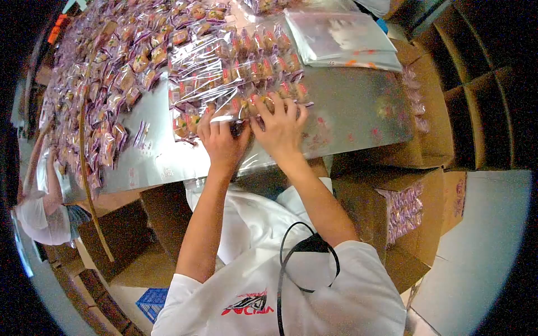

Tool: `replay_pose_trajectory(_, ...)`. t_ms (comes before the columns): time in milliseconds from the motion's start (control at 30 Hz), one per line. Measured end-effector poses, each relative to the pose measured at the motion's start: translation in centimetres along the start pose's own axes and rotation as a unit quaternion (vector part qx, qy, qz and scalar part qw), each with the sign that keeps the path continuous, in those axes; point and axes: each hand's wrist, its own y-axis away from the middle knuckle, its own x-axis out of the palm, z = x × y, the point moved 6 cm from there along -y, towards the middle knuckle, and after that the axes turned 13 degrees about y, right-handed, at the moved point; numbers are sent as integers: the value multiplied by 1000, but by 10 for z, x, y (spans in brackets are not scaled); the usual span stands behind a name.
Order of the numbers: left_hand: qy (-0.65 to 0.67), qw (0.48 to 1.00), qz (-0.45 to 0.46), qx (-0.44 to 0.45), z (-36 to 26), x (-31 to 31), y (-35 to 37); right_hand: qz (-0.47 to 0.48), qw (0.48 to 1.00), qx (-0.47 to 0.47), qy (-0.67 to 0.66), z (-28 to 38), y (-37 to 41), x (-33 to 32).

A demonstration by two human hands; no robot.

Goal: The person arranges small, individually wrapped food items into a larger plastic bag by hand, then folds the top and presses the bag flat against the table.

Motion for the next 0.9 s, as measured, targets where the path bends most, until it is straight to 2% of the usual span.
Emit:
replay_pose_trajectory(100, -6, 1000, 28, -7, 6, 5, 7, 3, 1000, -8, -13, 1, 4, 1)
replay_pose_trajectory(233, -70, 993, 60, 70, 2, 11, 8, 3, 998, -49, -27, 2, 8, -6)
replay_pose_trajectory(400, -74, 995, 59, 17, -1, 10, 4, 5, 999, -28, -25, -3, 12, 9)
replay_pose_trajectory(567, -76, 995, 63, 21, -1, 11, 3, 3, 1000, 15, -24, 0, 11, 16)
replay_pose_trajectory(767, -79, 995, 65, 6, -3, 12, 5, 19, 996, 3, -89, 7, 31, -11)
replay_pose_trajectory(900, -57, 996, 63, -1, -1, 9, 4, 41, 996, -45, -67, 11, 48, -13)
